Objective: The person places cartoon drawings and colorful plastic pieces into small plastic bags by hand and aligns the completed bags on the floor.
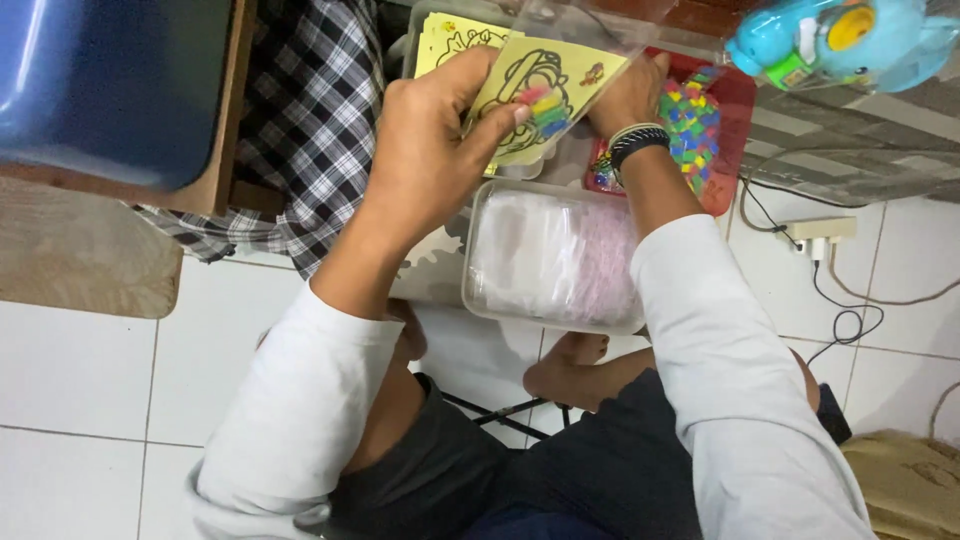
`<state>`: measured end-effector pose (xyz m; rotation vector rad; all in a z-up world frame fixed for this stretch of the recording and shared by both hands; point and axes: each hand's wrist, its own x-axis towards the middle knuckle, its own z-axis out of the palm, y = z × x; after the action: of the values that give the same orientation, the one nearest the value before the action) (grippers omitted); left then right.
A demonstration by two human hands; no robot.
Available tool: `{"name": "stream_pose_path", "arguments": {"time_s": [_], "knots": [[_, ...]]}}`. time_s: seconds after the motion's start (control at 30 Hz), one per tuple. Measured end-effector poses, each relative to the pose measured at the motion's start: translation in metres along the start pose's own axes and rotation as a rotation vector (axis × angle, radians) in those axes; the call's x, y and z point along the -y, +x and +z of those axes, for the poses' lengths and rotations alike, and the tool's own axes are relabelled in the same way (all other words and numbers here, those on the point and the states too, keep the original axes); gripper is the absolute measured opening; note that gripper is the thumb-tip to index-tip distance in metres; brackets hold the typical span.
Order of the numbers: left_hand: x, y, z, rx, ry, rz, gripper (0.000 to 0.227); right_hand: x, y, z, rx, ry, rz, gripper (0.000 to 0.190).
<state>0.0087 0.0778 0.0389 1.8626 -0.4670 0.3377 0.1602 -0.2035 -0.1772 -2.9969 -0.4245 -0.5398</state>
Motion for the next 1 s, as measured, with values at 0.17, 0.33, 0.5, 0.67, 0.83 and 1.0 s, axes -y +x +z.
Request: {"name": "stream_pose_path", "arguments": {"time_s": [0.17, 0.33, 0.5, 0.67, 0.83, 1.0], "knots": [[0.008, 0.001, -0.006, -0.019, -0.008, 0.026, 0.023, -0.011, -0.003, -0.009, 0.102, -0.038, 0.068, 0.016], [0.002, 0.007, -0.007, -0.070, -0.004, 0.068, 0.017, -0.006, 0.002, -0.016, 0.259, -0.110, 0.110, 0.019], [0.001, 0.007, 0.000, -0.074, -0.028, 0.042, 0.022, 0.005, 0.004, -0.010, 0.249, -0.096, 0.116, 0.021], [0.005, 0.009, 0.001, -0.055, -0.046, 0.032, 0.022, -0.007, -0.002, -0.021, 0.140, 0.089, 0.124, 0.019], [0.009, 0.008, 0.007, -0.049, -0.004, 0.025, 0.022, -0.002, -0.019, -0.077, -0.062, 0.767, 0.115, 0.008], [0.014, 0.004, 0.023, -0.002, 0.028, 0.005, 0.018, 0.007, -0.051, -0.177, -0.090, 1.017, 0.078, 0.011]]}}
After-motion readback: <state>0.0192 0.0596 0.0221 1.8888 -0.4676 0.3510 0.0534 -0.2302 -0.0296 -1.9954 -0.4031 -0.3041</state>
